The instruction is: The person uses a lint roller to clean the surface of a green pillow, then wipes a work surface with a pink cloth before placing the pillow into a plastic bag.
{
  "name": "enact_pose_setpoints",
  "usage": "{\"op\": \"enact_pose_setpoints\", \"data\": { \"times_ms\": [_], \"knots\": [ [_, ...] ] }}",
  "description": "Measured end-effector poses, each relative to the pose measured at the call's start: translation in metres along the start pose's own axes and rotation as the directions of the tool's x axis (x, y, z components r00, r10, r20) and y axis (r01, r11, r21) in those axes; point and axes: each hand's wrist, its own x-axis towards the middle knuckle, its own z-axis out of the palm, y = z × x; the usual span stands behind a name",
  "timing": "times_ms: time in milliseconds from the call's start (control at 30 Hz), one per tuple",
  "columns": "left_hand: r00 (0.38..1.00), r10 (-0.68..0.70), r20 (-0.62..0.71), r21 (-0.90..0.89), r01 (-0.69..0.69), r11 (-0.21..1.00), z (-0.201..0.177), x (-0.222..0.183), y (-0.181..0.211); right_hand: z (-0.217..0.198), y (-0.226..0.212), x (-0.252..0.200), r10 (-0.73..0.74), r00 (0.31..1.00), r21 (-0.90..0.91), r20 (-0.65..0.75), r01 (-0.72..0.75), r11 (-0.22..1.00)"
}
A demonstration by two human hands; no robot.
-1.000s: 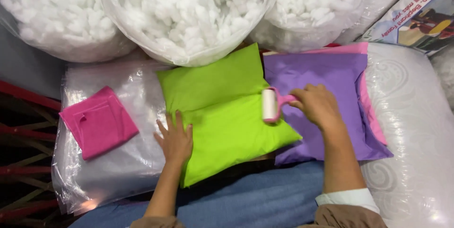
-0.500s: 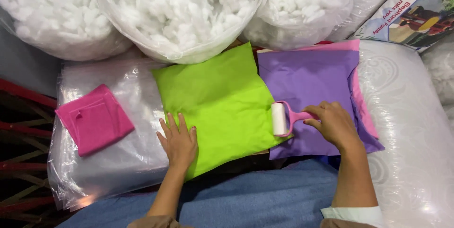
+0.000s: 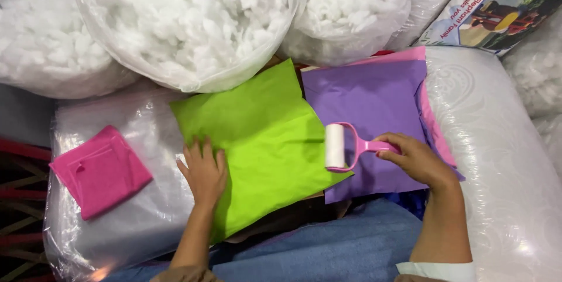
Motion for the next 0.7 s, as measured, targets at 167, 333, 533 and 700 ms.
{"op": "enact_pose_setpoints", "data": {
  "times_ms": [167,333,533,700],
  "knots": [
    [0.997,0.052,0.049,0.082,-0.056,0.995,0.033,0.128,-0.016,0.054,0.003,0.045,-0.118,0.962,0.298,0.246,0.041,0.954],
    [0.952,0.032,0.304,0.004,-0.035,0.999,0.013,0.166,-0.011,0.120,0.032,0.096,-0.179,0.928,0.408,0.327,0.033,0.912],
    [0.914,0.143,0.379,0.047,-0.173,0.984,-0.019,0.158,0.009,0.112,0.015,0.109,-0.236,0.905,0.430,0.353,0.067,0.900],
    [0.897,0.146,0.416,-0.336,0.002,0.942,-0.103,0.070,0.023,0.003,-0.031,0.055,-0.263,0.952,0.100,0.156,0.250,0.963]
  ]
}}
